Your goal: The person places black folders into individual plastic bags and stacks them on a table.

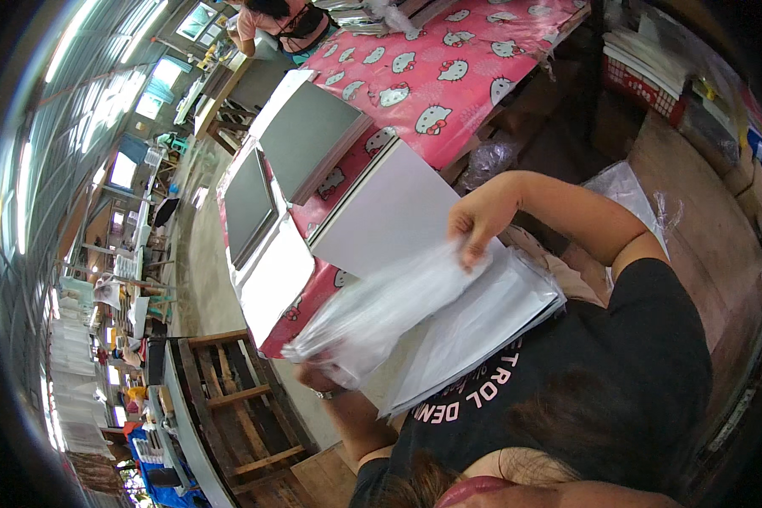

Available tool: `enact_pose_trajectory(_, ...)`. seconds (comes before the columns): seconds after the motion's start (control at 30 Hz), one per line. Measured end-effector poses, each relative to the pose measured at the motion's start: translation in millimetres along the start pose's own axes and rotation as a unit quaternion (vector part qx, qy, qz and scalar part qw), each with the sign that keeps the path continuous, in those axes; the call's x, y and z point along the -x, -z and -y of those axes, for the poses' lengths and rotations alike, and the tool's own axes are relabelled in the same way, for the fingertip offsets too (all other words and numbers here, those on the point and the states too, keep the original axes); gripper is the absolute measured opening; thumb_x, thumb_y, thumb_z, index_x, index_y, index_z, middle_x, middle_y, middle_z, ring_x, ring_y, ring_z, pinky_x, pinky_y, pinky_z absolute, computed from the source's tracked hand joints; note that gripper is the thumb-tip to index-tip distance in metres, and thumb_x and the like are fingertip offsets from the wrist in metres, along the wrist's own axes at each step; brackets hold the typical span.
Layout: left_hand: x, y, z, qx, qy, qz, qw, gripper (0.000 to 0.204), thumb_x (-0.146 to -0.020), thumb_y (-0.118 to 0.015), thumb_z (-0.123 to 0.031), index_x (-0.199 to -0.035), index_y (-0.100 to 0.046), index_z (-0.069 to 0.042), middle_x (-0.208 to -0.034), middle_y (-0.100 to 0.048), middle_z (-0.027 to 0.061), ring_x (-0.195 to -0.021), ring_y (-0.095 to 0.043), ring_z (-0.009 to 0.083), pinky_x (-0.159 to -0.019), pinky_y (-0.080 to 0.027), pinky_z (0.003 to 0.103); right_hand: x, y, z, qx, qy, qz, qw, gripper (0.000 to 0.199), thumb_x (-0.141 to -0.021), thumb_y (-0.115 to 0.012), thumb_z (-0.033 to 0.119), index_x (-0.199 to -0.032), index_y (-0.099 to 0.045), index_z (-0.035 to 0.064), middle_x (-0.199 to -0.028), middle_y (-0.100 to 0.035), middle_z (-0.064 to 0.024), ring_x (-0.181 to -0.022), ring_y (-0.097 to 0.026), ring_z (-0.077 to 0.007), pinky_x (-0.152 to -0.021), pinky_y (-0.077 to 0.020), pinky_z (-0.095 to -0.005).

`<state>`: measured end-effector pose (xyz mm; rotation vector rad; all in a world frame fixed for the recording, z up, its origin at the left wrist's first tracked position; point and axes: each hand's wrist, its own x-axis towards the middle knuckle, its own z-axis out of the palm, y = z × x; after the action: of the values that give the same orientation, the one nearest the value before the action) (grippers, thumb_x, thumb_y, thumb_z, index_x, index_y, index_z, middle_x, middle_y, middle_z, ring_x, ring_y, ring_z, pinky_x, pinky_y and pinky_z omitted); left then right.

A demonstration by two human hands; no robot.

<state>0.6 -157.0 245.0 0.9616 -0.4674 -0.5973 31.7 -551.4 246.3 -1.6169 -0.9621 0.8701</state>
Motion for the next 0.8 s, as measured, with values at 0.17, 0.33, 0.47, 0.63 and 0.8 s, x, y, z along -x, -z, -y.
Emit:
enact_pose_trajectory(0.17, 18.5, 46.9, 36.0, -0.234, 0.179, -0.008, 0.955, 0.059, -0.071, -0.069, -0.018, -0.124, -0.051, 0.000, -0.115, -0.059, 0.0167, -0.107, -0.057, 0.0336, -0.090, -0.047, 0.046, -4.2, 7.2, -0.5, -0.292, 0.296, -0.247, 0.875, 0.016, -0.091, -0.056, 0.019, -0.100, -0.059, 0.0056, -0.075, -0.062, -0.0005, -0.068, -0.059, -0.0084, -0.065, -0.0496, -0.0275)
enact_pose_trajectory(0.33, -8.0, 9.7, 29.9, -0.015, 0.010, -0.021, 1.000, 0.056, -0.071, -0.063, -0.018, -0.120, -0.050, 0.007, -0.110, -0.060, 0.0211, -0.105, -0.057, 0.0360, -0.090, -0.046, 0.049, 3.7, 7.4, -14.6, -0.424, 0.170, -0.196, 0.868, 0.017, -0.092, -0.055, 0.019, -0.105, -0.050, 0.0100, -0.069, -0.051, 0.0051, -0.044, -0.043, -0.0025, -0.037, -0.0382, -0.0223)
enact_pose_trajectory(0.47, -34.3, 8.7, 22.5, 0.022, -0.149, -0.122, 0.981, 0.056, -0.072, -0.058, -0.024, -0.118, -0.049, 0.007, -0.103, -0.061, 0.0204, -0.098, -0.060, 0.0343, -0.081, -0.051, 0.046, -2.9, 20.3, -30.2, -0.375, 0.176, -0.195, 0.889, 0.034, -0.083, -0.062, 0.012, -0.113, -0.047, 0.0083, -0.068, -0.045, 0.0057, -0.046, -0.040, -0.0017, -0.040, -0.0367, -0.0195)
enact_pose_trajectory(0.63, -92.2, 63.9, 22.2, -0.291, -0.144, -0.387, 0.863, 0.034, -0.077, -0.052, -0.009, -0.109, -0.055, 0.003, -0.077, -0.051, 0.0022, -0.059, -0.046, 0.0103, -0.055, -0.041, 0.025, -23.0, 57.7, -27.8, -0.137, 0.194, -0.421, 0.876, 0.049, -0.070, -0.052, -0.002, -0.118, -0.048, 0.0056, -0.087, -0.048, -0.0016, -0.076, -0.052, -0.0078, -0.063, -0.0423, -0.0228)
enact_pose_trajectory(0.8, -120.8, 4.1, 40.8, -0.469, -0.174, -0.459, 0.734, 0.038, -0.085, -0.040, 0.000, -0.121, -0.051, 0.003, -0.084, -0.053, 0.0033, -0.057, -0.038, 0.0068, -0.051, -0.034, 0.023, -50.6, 46.2, -56.3, 0.387, 0.065, -0.605, 0.693, 0.043, -0.075, -0.057, 0.002, -0.118, -0.055, 0.0022, -0.102, -0.045, -0.0168, -0.086, -0.056, -0.0314, -0.079, -0.0476, -0.0395)
